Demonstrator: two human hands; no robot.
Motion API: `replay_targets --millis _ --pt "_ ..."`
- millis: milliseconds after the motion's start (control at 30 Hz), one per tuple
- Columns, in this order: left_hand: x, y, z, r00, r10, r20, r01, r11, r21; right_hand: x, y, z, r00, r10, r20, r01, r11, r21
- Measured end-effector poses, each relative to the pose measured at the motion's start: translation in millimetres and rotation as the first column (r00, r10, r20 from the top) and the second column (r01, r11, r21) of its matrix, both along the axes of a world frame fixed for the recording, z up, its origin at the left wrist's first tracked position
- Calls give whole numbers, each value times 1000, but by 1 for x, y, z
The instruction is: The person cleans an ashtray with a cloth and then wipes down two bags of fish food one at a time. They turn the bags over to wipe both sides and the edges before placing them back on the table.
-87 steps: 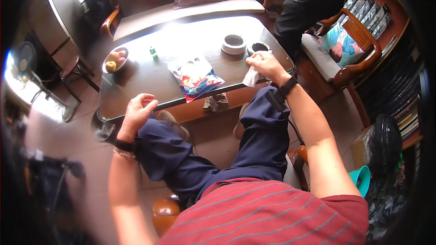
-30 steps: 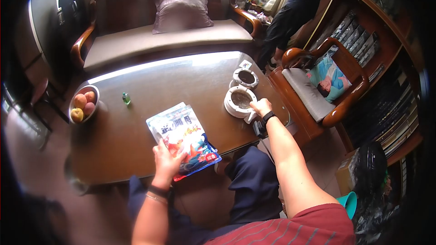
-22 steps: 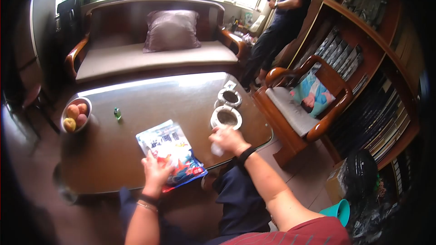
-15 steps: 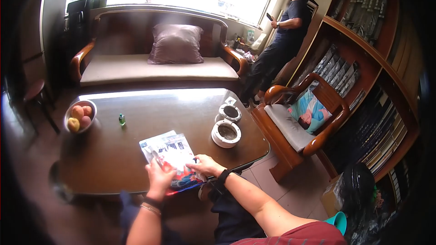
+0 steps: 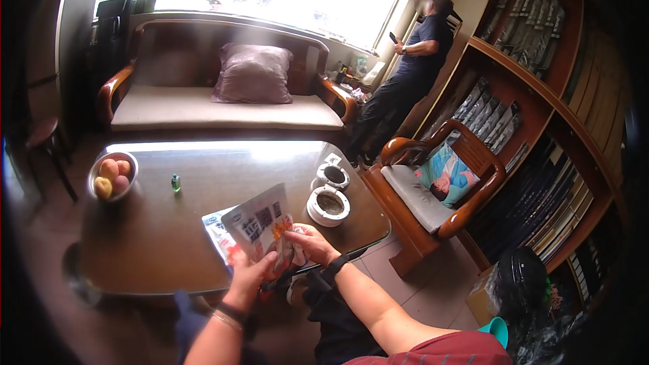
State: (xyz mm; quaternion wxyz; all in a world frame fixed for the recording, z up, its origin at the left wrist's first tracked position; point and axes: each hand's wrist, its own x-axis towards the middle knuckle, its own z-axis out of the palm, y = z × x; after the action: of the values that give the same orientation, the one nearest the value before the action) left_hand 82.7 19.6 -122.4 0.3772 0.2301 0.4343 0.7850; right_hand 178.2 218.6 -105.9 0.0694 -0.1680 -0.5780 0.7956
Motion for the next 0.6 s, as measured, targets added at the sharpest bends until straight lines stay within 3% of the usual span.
replay_targets --millis 33,100,167,333,400,433,500,567,600 --pt "1 -4 15 997 -58 57 54 996 66 2 -3 9 999 8 -50 -12 997 -76" --pt "2 -4 17 997 -66 49 62 995 75 3 -6 8 998 -45 -53 43 999 -26" --pt "0 -9 23 997 -77 -16 76 997 -12 5 -5 15 995 -11 -98 -6 985 -172" --pt "0 -5 10 997 -68 -34 69 997 21 -3 -9 16 996 -2 -92 -13 987 -158" --pt "4 -12 20 985 -68 161 56 996 75 -11 -7 -4 977 -208 -53 201 973 -113" --pt "4 -14 22 984 -67 168 58 997 60 -11 -9 3 952 -305 3 304 949 -82" --pt "1 -22 22 984 -51 172 59 998 -37 -5 12 -5 942 -322 89 334 920 -207" --pt "-4 -22 9 983 -10 181 28 995 -95 -6 16 -18 814 -577 -61 580 813 53" --pt "-5 -25 12 983 3 183 14 996 -89 -8 18 -19 795 -585 -158 586 809 -46"
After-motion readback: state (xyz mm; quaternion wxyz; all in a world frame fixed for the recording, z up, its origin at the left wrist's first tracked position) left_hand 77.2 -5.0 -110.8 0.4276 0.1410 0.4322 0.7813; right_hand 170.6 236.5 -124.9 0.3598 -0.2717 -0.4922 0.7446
